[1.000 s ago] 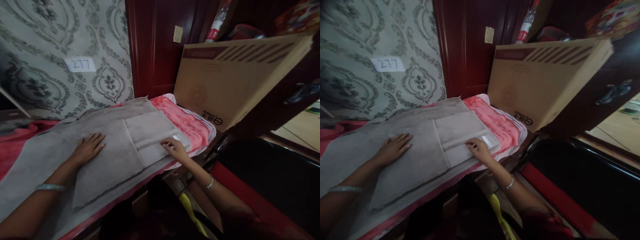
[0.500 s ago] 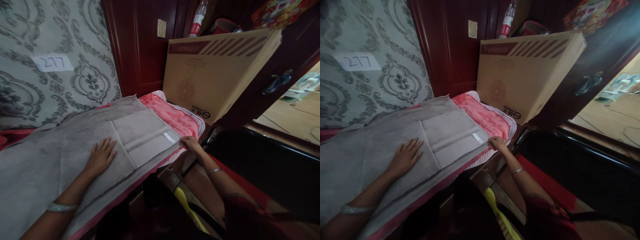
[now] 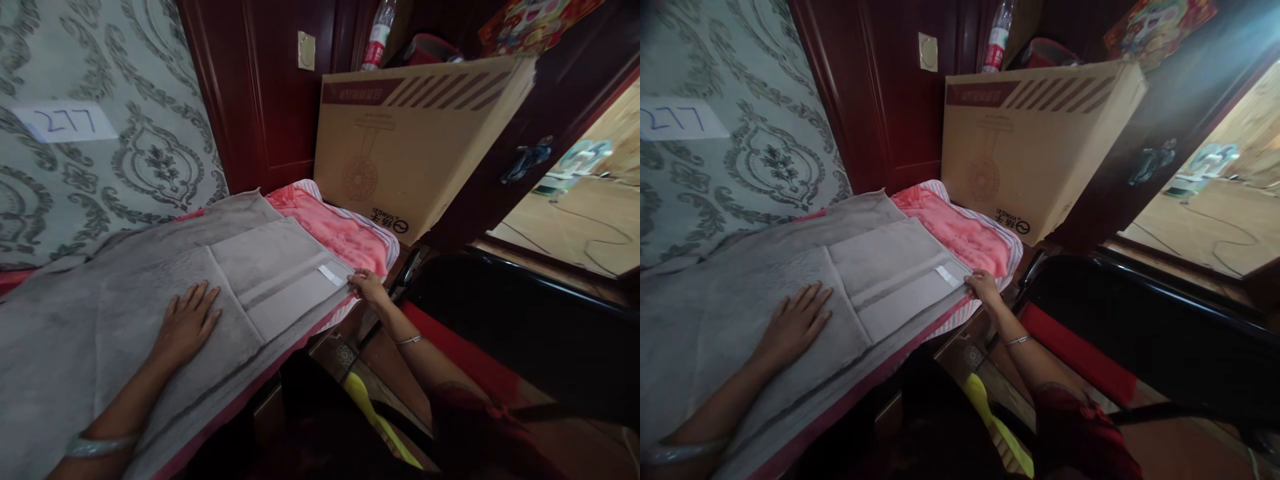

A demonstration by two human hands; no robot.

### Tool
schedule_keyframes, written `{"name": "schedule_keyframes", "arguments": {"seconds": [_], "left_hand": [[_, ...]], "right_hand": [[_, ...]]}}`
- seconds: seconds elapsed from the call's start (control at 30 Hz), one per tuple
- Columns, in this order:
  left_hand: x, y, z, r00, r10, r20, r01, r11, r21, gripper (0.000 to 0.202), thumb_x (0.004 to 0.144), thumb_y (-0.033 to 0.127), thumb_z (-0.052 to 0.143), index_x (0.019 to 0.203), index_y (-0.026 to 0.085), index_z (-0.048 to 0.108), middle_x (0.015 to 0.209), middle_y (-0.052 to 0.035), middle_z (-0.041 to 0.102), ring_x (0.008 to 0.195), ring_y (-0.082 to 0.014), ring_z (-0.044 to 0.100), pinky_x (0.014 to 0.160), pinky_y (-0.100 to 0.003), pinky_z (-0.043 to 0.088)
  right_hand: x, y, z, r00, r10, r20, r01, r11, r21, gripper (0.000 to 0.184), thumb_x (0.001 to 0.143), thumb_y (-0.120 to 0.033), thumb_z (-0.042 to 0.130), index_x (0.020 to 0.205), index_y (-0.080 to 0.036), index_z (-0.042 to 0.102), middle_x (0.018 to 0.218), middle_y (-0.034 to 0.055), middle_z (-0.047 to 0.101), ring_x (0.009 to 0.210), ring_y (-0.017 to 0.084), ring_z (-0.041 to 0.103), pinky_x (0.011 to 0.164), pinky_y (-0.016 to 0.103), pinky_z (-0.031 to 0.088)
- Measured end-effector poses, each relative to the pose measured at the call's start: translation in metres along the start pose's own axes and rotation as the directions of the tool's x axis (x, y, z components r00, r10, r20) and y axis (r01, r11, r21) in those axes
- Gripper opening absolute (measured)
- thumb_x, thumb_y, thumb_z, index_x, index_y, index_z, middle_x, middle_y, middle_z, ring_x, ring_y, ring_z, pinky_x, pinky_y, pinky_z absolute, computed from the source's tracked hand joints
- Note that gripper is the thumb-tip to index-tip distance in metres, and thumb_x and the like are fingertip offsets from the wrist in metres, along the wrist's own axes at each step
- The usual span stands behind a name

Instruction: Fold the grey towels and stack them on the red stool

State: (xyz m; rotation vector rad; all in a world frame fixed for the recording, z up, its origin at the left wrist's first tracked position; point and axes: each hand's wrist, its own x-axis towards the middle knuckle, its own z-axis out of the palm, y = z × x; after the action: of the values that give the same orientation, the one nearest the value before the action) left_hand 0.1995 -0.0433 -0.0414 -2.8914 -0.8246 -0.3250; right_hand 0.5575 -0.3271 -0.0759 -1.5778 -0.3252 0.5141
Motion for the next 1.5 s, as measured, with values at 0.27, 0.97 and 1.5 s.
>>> {"name": "schedule_keyframes", "arguments": {"seconds": [0.27,0.97,1.5], "left_hand": [[0.001,-0.003,0.005,0.999,0.011,-0.036,-0.012,1.0,-0.015,0.065,0.099,0.046,0.025,0.149,0.014,0.052,0.161,-0.0153,0.04,0.151,-0.0358,0.032,0.12,-0.063,0.029],[0.001,-0.001,-0.004,0.999,0.018,-0.039,-0.018,1.0,-0.022,0.062,0.098,0.044,0.029,0.148,0.016,0.053,0.16,-0.015,0.041,0.149,-0.0356,0.036,0.118,-0.063,0.032],[0.0,0.001,-0.004,1.0,0.003,-0.022,-0.003,1.0,-0.016,0.064,0.098,0.046,0.026,0.148,0.016,0.052,0.161,-0.0129,0.04,0.15,-0.0347,0.034,0.12,-0.059,0.03]], "right_hand": [[0.007,0.006,0.001,0.981,-0.176,-0.077,0.163,0.974,-0.158,0.044,0.066,-0.043,0.069,0.099,-0.024,0.048,0.057,-0.0105,0.051,0.041,0.012,0.048,0.039,0.023,0.036],[0.036,-0.059,0.004,0.919,-0.389,0.069,0.376,0.808,-0.453,0.015,0.077,-0.033,0.07,0.074,-0.022,0.061,0.067,-0.0011,0.061,0.061,0.014,0.052,0.058,0.025,0.039],[0.041,-0.02,0.004,0.969,-0.24,0.058,0.234,0.818,-0.526,0.02,0.067,-0.024,0.068,0.055,-0.023,0.051,0.05,-0.0063,0.051,0.05,0.011,0.046,0.051,0.022,0.034]]}}
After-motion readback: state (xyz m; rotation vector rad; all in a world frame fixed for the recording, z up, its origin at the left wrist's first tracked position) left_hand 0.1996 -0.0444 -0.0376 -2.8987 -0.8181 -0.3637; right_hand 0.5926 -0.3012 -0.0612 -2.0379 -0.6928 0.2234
